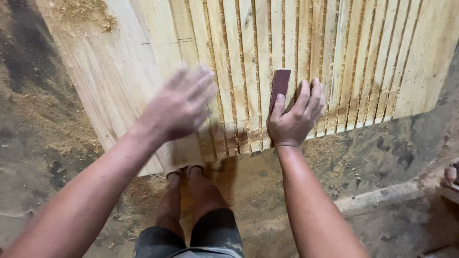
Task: The person sands a large wooden board with vertical grooves using a sanding block. They hold the board with one hand and rub the sanding block along the grooves with the other hand, moving systematically across the surface.
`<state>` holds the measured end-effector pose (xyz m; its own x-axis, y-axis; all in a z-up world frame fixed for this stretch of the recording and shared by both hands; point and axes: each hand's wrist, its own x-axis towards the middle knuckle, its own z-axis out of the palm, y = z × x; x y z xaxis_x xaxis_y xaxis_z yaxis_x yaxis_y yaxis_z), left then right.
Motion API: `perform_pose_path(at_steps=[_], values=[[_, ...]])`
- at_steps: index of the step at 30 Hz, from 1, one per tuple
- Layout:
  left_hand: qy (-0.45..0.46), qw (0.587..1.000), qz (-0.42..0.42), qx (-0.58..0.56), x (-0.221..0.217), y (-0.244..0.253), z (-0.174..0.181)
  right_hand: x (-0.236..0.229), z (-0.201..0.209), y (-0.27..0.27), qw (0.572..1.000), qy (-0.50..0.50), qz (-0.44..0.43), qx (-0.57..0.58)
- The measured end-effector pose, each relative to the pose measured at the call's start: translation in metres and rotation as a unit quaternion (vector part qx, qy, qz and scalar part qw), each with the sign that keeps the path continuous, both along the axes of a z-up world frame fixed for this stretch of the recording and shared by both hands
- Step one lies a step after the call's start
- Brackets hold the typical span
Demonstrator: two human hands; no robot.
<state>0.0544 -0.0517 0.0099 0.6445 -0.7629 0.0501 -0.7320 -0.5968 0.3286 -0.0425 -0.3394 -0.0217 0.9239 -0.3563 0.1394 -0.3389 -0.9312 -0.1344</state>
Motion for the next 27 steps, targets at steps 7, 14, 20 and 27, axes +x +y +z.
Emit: perform_pose_path(at_steps=[7,14,20,27], values=[[0.021,0.998,-0.025,0.053,-0.012,-0.011,-0.008,0.003,-0.001,-0.001,1.0,-0.003,-0.003,-0.004],[0.065,0.995,-0.075,0.03,-0.025,-0.01,0.008,0.003,0.014,0.005,1.0,-0.014,-0.007,0.012],[0.035,0.995,-0.097,-0.016,-0.022,-0.008,-0.001,0.004,0.011,0.007,1.0,-0.016,-0.003,0.014],[-0.036,0.995,-0.087,-0.012,-0.026,-0.024,0.007,0.009,0.019,0.007,0.998,-0.053,-0.005,0.028]])
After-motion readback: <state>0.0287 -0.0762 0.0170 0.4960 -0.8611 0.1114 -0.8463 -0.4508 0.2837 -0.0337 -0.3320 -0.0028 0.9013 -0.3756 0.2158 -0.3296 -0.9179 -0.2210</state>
